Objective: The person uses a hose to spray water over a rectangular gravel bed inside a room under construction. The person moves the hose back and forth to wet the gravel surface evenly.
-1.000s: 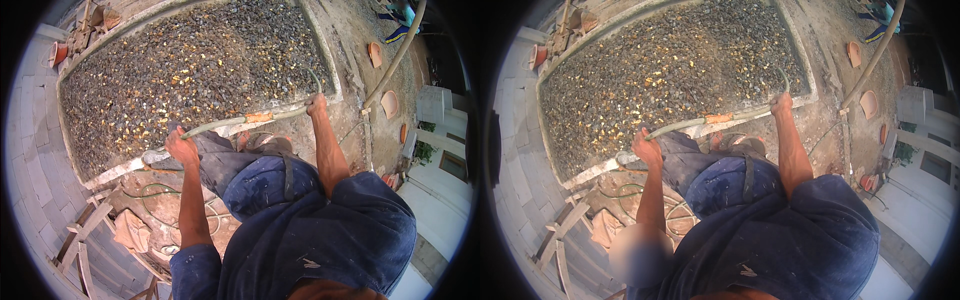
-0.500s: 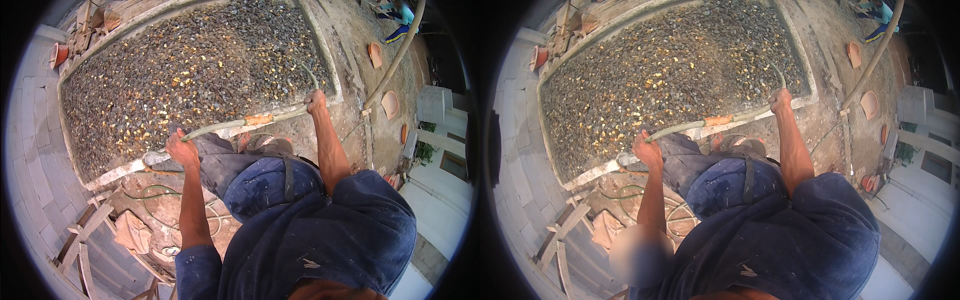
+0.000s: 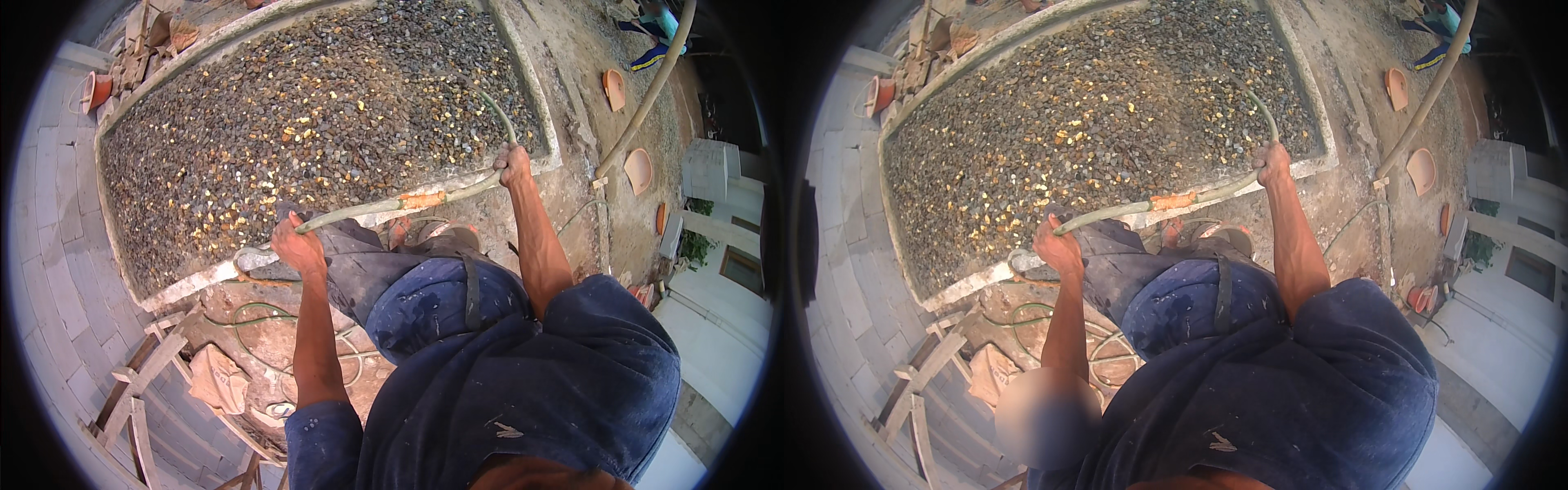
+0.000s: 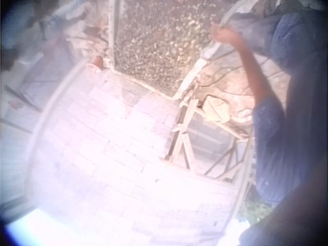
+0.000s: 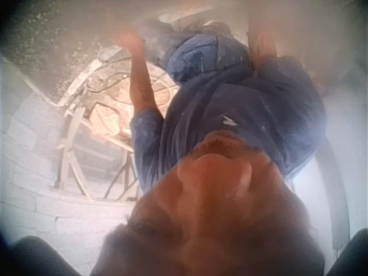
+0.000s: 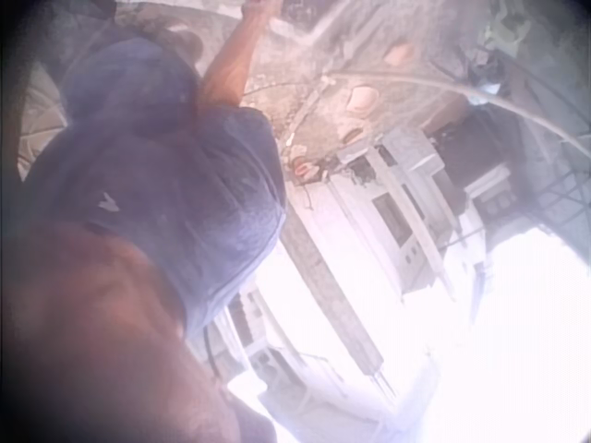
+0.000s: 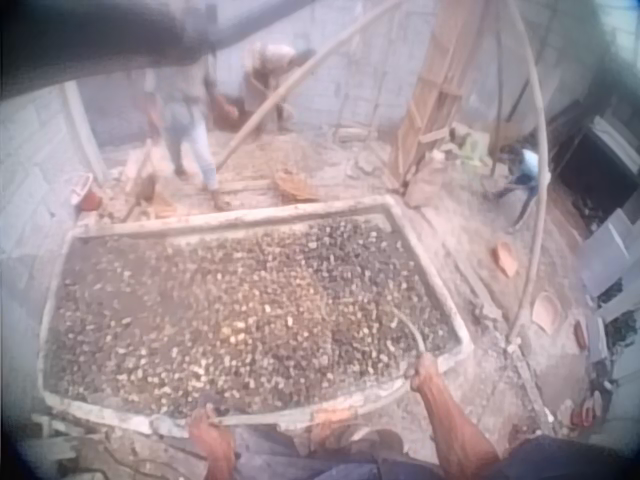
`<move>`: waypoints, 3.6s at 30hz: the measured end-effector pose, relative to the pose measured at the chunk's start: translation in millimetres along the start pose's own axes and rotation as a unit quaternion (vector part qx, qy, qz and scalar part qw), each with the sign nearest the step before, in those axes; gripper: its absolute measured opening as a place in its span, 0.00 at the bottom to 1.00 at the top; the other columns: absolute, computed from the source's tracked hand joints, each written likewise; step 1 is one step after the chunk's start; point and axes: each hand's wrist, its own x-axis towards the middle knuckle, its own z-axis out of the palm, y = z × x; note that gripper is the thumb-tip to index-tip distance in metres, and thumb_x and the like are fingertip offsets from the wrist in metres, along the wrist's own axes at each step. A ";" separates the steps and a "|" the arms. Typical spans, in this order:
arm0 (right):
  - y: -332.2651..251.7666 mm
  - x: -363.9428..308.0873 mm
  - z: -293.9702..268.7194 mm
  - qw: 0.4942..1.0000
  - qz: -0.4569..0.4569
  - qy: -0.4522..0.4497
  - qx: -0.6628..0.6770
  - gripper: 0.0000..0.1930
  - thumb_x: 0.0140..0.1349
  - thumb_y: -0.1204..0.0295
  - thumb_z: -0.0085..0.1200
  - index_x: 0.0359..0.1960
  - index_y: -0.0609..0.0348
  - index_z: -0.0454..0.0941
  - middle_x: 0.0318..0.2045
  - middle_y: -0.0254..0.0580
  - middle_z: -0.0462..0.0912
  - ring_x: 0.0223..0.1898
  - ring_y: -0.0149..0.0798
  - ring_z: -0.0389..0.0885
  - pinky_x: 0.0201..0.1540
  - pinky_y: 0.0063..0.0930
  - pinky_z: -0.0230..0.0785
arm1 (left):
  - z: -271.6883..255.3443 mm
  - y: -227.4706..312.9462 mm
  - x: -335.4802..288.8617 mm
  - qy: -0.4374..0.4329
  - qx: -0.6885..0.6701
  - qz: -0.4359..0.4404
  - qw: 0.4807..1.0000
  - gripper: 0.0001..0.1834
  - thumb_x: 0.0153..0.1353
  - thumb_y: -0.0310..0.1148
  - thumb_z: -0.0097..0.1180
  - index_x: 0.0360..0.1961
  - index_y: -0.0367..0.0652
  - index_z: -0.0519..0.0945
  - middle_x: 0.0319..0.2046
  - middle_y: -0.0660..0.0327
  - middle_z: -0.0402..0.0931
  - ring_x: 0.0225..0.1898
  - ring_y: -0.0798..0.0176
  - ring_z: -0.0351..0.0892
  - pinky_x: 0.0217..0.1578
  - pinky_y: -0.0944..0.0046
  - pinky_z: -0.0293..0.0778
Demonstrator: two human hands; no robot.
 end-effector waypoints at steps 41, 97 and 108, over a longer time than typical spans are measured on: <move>-28.9 -14.0 41.2 0.996 -0.045 -0.070 0.018 0.12 0.72 0.60 0.34 0.36 0.54 0.63 0.17 0.26 0.59 0.12 0.22 0.53 0.11 0.17 0.50 | 3.8 1.7 5.9 -0.009 -0.013 -0.007 1.000 0.16 0.66 0.35 0.47 0.22 0.37 0.72 0.22 0.51 0.72 0.31 0.46 0.72 0.36 0.49 0.63; -27.1 -26.3 21.8 0.987 -0.129 0.006 0.097 0.14 0.73 0.58 0.33 0.35 0.53 0.65 0.17 0.24 0.56 0.13 0.23 0.50 0.13 0.20 0.47 | 12.0 3.4 1.7 0.012 0.007 0.014 1.000 0.20 0.68 0.38 0.43 0.22 0.37 0.72 0.23 0.50 0.70 0.29 0.45 0.70 0.35 0.48 0.62; -43.1 -23.7 36.9 0.982 -0.149 -0.067 0.097 0.11 0.71 0.60 0.37 0.37 0.52 0.66 0.18 0.27 0.61 0.14 0.23 0.55 0.13 0.20 0.50 | 3.3 10.9 3.9 0.007 -0.017 0.003 1.000 0.20 0.67 0.37 0.45 0.20 0.37 0.71 0.21 0.50 0.70 0.28 0.43 0.70 0.32 0.47 0.62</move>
